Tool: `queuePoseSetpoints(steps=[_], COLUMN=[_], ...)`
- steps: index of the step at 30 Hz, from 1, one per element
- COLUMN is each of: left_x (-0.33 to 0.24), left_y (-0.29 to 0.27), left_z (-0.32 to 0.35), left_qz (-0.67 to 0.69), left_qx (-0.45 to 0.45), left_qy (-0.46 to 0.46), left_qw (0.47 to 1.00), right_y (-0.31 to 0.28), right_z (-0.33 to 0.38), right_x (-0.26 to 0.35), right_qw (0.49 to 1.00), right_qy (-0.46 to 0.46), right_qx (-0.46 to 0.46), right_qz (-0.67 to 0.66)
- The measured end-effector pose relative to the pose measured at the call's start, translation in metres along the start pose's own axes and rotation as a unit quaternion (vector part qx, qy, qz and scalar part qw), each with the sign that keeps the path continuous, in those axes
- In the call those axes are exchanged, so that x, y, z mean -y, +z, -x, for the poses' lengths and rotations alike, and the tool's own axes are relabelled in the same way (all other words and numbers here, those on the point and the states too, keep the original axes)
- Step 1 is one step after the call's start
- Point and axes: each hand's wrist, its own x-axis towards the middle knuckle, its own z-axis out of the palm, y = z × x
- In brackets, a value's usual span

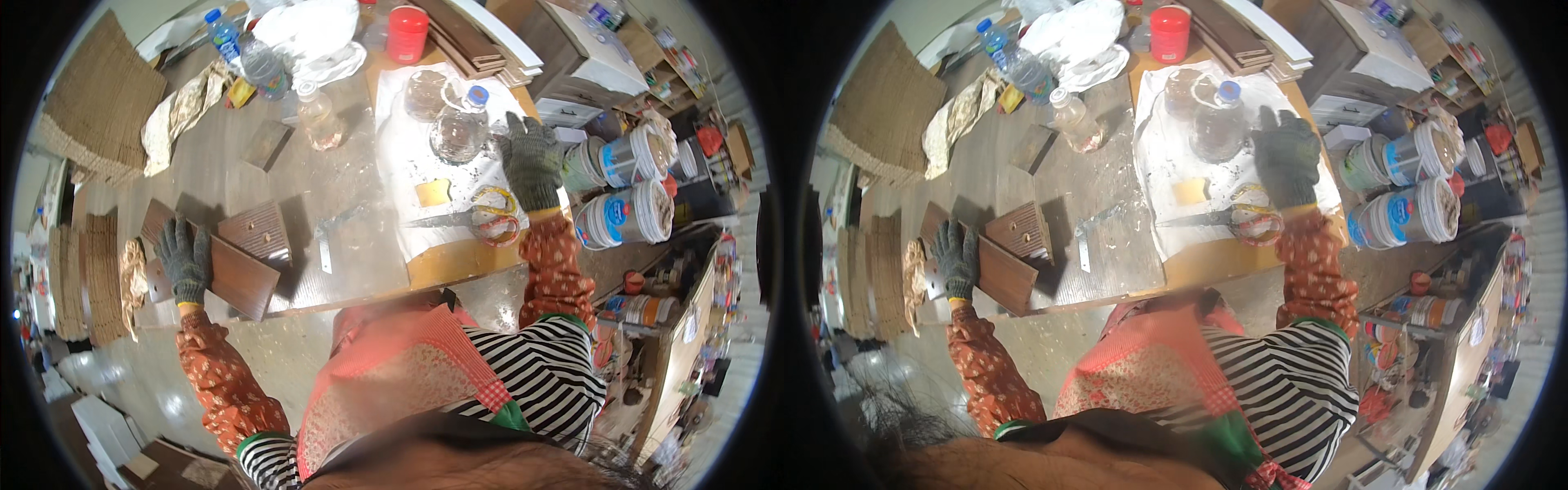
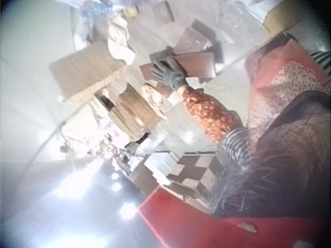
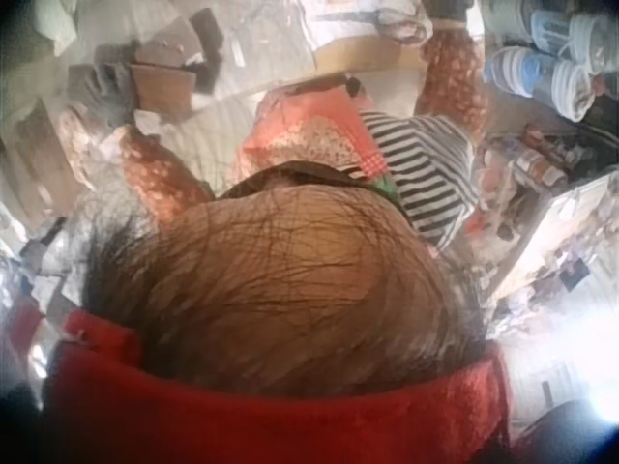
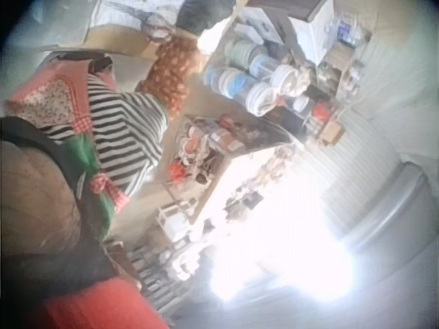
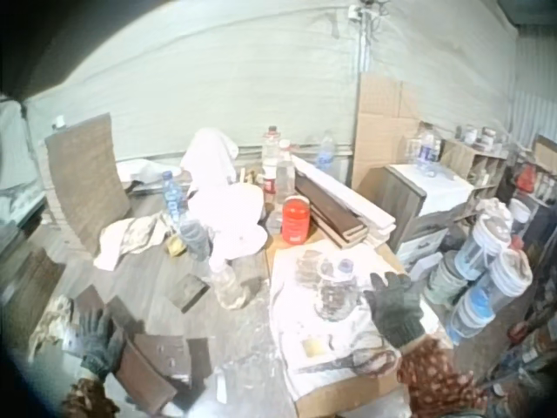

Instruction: The person wipes and cleans several brown wooden panels on a workbench using a cloth. They handle the panels one at a time, turning them over to clean different sides and stacking them as they finish.

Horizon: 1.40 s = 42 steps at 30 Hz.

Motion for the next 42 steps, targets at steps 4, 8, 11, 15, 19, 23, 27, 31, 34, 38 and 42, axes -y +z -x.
queuePoseSetpoints(steps=[4,8,11,15,19,23,27,31,34,38,42], left_x=[0.003,-0.003,-0.008,-0.013,-0.020,-0.024,-0.024,-0.028,-0.032,-0.038,-0.043], left_y=[-0.005,-0.010,-0.012,-0.018,-0.023,-0.025,-0.028,-0.030,-0.035,-0.046,-0.059], left_z=[0.001,0.001,0.004,0.008,0.004,0.001,0.001,0.002,0.001,-0.001,-0.001], left_qz=[0.022,0.004,0.016,-0.051,0.002,-0.004,0.002,0.022,0.026,0.014,0.001], left_qx=[0.002,0.027,0.013,0.028,0.039,0.037,0.027,0.029,0.039,0.054,0.097], left_qy=[0.019,-0.001,0.012,0.011,-0.038,-0.048,-0.041,-0.058,-0.076,-0.078,-0.088], left_qw=[1.000,1.000,1.000,0.998,0.999,0.998,0.999,0.998,0.996,0.995,0.991], right_y=[0.001,0.030,0.036,0.011,-0.014,-0.019,-0.031,-0.052,-0.065,-0.069,-0.065], right_z=[0.021,0.032,0.026,0.006,-0.003,0.005,0.013,0.015,0.020,0.027,0.038], right_x=[0.051,0.082,0.083,0.091,0.135,0.191,0.214,0.223,0.239,0.266,0.275], right_qw=[0.904,0.911,0.883,0.798,0.479,0.556,0.480,0.470,0.624,0.700,0.748], right_qy=[-0.223,-0.286,-0.305,-0.225,-0.055,-0.243,-0.193,-0.174,-0.301,-0.432,-0.455], right_qx=[0.111,0.088,0.163,0.214,0.381,0.314,0.379,0.427,0.281,0.110,0.086], right_qz=[-0.347,-0.283,-0.317,-0.516,-0.789,-0.731,-0.767,-0.753,-0.665,-0.558,-0.476])
